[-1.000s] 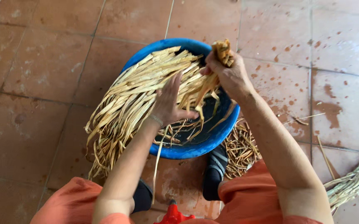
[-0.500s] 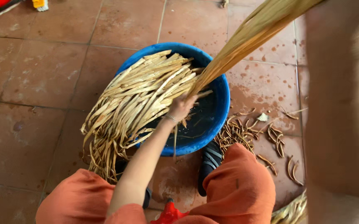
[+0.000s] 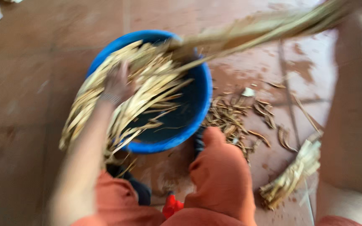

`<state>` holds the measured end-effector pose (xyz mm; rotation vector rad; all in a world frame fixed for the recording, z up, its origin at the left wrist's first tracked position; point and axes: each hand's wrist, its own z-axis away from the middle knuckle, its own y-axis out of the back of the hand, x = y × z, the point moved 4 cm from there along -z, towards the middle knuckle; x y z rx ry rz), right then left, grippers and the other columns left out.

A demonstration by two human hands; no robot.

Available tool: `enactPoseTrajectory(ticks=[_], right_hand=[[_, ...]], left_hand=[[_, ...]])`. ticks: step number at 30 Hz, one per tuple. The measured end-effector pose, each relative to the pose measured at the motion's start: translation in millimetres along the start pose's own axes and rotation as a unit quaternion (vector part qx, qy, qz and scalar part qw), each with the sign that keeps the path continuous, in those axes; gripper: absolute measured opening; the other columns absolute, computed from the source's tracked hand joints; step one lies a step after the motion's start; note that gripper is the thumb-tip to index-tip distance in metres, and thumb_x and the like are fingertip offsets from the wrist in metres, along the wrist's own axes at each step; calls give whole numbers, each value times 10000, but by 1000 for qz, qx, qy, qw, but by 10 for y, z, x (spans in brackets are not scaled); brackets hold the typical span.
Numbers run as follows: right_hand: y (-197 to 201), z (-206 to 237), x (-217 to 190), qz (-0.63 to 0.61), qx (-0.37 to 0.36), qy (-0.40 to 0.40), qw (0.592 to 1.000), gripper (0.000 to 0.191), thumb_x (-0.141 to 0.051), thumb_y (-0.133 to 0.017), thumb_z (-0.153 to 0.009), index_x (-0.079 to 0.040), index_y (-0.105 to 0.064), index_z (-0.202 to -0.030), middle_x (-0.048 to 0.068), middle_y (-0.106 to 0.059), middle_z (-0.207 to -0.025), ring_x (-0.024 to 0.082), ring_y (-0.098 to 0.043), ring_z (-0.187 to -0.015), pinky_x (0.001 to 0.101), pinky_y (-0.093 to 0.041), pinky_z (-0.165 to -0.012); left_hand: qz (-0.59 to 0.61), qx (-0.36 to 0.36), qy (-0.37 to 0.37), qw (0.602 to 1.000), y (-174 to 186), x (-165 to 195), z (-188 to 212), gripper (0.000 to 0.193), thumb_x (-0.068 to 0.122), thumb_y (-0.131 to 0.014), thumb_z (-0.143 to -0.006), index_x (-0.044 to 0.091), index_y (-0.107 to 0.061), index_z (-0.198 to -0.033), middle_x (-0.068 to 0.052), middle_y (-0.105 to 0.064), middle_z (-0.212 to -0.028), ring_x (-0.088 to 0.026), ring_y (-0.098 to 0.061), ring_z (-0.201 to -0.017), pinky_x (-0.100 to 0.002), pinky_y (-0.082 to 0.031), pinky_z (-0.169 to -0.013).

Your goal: The person sits on the floor in front of a blue basin of water filled with dried palm leaf strips. They take strips one at a time, bend and snap off the hard end sections, strip away the brittle outer parts, and drop the discarded pieces on the floor beside them while keeping the usable strips in the basin.

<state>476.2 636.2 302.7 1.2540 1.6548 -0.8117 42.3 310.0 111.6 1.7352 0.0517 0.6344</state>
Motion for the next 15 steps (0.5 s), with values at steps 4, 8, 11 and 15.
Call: enactPoseTrajectory(ticks=[4,8,11,15], right_hand=[[454,780,800,21,-14,-127,992,352,-346,-766,-915,-55,-625,-1055,112,-691,-821,216,-650,-626,377,-548,-534],[778,2109,1670,-78,26,-410,908,355,-333,-763,-911,-62,-628,-1096,115,-703,-835,218,-656,-618,379,-549,-511],[1098,2855,2090,-295,158,-479,812,272,-314,-705,-881,-98,-684,-1046,56,-720,-905,199,-704,-758,425,-632,-635],[2222,3269,2111,-318,286,-323,844,223,-304,-721,-995,-137,-670,-1134,5,-688,-1039,180,-645,-958,376,-575,-820]], left_hand=[[-213,-350,55,911,-455,-91,320,248,197,-517,-1024,100,-728,-1109,-180,-732,-988,-328,-739,-983,-517,-545,-934],[-439,-319,-118,832,-741,78,227,226,268,-605,-936,198,-780,-1060,-118,-630,-1197,-303,-661,-1125,-497,-571,-919],[-459,-307,-76,831,-827,629,-298,286,246,-548,-1026,96,-735,-1182,-165,-653,-1177,-307,-745,-951,-453,-653,-766],[-258,-6,-315,913,-469,2481,-1041,231,101,-578,-995,81,-676,-1204,-315,-505,-1453,-429,-668,-965,-561,-554,-834]])
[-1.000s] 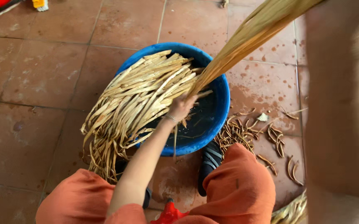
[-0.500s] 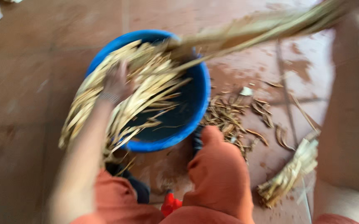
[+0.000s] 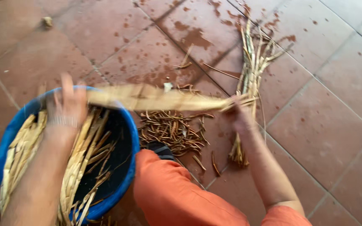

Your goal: The person sits on the floor in front of a blue basin of water filled with dried palm leaf strips. They take strips one at a time, bend and snap off the hard end sections, strip away the brittle outer parts, and drop the discarded pieces on the floor beside them while keeping the usable strips in the basin.

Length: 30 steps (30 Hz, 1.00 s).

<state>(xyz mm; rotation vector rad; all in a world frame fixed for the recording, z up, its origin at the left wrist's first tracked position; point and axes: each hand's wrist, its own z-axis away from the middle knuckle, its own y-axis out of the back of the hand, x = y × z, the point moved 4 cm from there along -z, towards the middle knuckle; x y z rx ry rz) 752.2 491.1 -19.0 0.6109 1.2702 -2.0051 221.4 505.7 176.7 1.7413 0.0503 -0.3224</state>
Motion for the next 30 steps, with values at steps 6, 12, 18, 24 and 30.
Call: enactPoseTrajectory(ticks=[6,12,18,24,30], right_hand=[[1147,-83,-1623,-309,61,246,917,236,-348,-673,-1015,-119,-695,-1069,51,-708,-1041,195,-684,-952,357,-605,-894],[1840,-190,-1066,-283,220,174,917,231,-405,-694,-960,-175,-688,-978,-11,-697,-943,161,-670,-891,329,-578,-827],[2099,356,-167,-145,405,127,894,170,-323,-695,-953,-176,-690,-1041,38,-691,-1023,189,-671,-827,355,-574,-738],[1922,792,-327,320,315,404,797,149,-82,-746,-1027,-70,-686,-1163,86,-730,-1122,242,-726,-1007,338,-628,-884],[1927,1238,377,305,-3,327,895,104,-170,-656,-1075,-73,-674,-1107,126,-648,-1119,237,-709,-1038,332,-619,-881]], left_hand=[[179,266,-187,929,1431,1454,-1019,604,123,-769,-829,37,-551,-1385,-213,-511,-1418,-393,-594,-1217,-462,-566,-992],[231,95,-219,943,809,2038,-487,378,146,-750,-835,95,-667,-1200,-176,-588,-1374,-319,-663,-1041,-447,-550,-869],[297,-62,-27,953,-286,1217,438,294,183,-762,-840,100,-728,-1120,-134,-648,-1224,-326,-675,-1068,-430,-560,-888],[347,-111,68,929,-761,702,1210,270,87,-760,-862,64,-721,-1128,-114,-643,-1217,-190,-688,-722,-335,-573,-744],[385,-92,121,910,-889,533,1607,270,54,-755,-892,61,-710,-1158,-110,-647,-1223,-178,-698,-746,-302,-571,-689]])
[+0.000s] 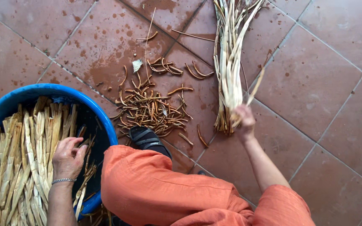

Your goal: The person sits on the floor in front of a blue basin of water filled with dried palm leaf strips. They take strips one at a time, bend and snap off the hard end sections, strip away the brittle outer parts, and drop the discarded pieces on the floor beside them while keeping the usable strips in the basin.

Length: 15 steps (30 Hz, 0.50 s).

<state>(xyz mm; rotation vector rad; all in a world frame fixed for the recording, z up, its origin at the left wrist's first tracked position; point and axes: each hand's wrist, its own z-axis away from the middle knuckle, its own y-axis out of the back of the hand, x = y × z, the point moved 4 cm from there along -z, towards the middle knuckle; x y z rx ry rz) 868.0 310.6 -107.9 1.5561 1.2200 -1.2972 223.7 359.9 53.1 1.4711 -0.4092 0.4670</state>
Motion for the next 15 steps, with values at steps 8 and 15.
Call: enactPoseTrajectory(ticks=[8,15], right_hand=[[-72,487,90,556,-276,-24,784,614,-48,-720,-726,-209,-618,-1309,111,-498,-1433,331,-495,-1336,456,-515,-983],[-121,155,-69,591,-466,-132,645,800,-58,-720,-681,-382,-556,-1394,0,-412,-1541,263,-469,-1397,387,-482,-1091]], left_hand=[[-1,5,60,998,-84,-538,412,268,100,-758,-902,66,-717,-1165,-120,-666,-1172,-195,-707,-765,-315,-573,-713],[47,-11,128,991,-414,-1053,938,294,196,-748,-869,80,-728,-1139,-128,-694,-1122,-260,-719,-823,-352,-583,-733]])
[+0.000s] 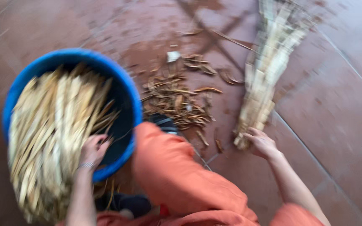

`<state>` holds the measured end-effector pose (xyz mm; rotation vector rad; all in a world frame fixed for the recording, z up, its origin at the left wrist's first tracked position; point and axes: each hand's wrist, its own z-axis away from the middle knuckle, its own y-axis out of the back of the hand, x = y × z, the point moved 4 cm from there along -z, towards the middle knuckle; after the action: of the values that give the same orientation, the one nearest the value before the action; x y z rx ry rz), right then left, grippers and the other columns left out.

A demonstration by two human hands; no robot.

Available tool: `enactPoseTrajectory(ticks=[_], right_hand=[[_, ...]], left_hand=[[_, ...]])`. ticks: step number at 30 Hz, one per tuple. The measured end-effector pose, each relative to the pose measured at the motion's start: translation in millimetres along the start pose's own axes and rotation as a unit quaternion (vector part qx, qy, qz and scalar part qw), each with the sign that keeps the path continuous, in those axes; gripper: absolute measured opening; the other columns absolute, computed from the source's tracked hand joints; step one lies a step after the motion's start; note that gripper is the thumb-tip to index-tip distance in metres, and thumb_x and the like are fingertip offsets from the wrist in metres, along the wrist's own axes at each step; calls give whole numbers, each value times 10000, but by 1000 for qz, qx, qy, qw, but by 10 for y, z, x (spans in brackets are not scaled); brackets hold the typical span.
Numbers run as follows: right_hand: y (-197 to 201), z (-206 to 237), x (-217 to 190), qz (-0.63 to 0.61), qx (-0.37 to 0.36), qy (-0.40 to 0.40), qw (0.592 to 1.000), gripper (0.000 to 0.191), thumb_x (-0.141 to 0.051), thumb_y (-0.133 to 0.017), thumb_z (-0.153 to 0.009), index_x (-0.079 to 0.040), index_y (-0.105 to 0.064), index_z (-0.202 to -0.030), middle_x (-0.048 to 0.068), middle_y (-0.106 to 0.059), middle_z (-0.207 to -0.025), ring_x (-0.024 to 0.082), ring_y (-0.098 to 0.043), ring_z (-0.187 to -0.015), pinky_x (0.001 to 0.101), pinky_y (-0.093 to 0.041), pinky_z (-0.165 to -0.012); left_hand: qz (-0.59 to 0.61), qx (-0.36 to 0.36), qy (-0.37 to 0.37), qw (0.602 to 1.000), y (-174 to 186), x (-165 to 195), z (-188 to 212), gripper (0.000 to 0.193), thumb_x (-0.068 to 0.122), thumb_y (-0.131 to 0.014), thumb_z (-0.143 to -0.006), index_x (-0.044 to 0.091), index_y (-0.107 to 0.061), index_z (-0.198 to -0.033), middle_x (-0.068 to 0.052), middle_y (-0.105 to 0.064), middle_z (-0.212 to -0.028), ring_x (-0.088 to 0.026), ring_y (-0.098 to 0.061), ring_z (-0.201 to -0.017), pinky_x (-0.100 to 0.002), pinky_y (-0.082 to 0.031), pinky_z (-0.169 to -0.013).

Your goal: The person sits on the floor in front of a blue basin of water filled with dried palm leaf strips. They take strips one at a time, bend and snap off the hard end sections, strip away the brittle outer parts, and drop the discarded pieces on the floor beside them while keeping the usable strips in the basin.

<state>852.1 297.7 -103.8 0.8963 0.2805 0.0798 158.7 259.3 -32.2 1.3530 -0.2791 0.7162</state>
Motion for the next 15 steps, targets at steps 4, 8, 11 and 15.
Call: enactPoseTrajectory(ticks=[4,8,11,15], right_hand=[[216,-98,112,67,-54,-62,994,737,-139,-687,-741,-430,-581,-1410,-79,-544,-1499,232,-647,-1244,369,-566,-992],[523,-392,12,26,139,3,990,465,-426,-704,-861,-318,-708,-1314,63,-739,-1226,313,-690,-1143,443,-553,-979],[730,-855,-225,62,91,-21,994,424,-449,-685,-911,-355,-739,-1321,86,-801,-999,318,-749,-950,460,-589,-934],[1511,-1369,-1121,67,167,143,973,379,-461,-683,-952,-291,-743,-1286,131,-749,-942,319,-727,-864,450,-584,-755]], left_hand=[[-36,55,76,995,23,-443,222,239,244,-767,-886,135,-759,-1098,-151,-727,-1037,-321,-712,-904,-419,-570,-815],[-26,204,114,972,265,-675,368,163,186,-747,-876,157,-760,-1036,-131,-714,-1024,-335,-694,-943,-447,-562,-849],[-95,324,73,938,430,-611,417,281,112,-751,-784,116,-705,-1061,-132,-622,-1089,-362,-586,-1093,-454,-514,-931],[-154,362,177,902,526,-672,296,384,194,-808,-742,116,-697,-1101,-138,-583,-1091,-348,-520,-1116,-542,-415,-928]])
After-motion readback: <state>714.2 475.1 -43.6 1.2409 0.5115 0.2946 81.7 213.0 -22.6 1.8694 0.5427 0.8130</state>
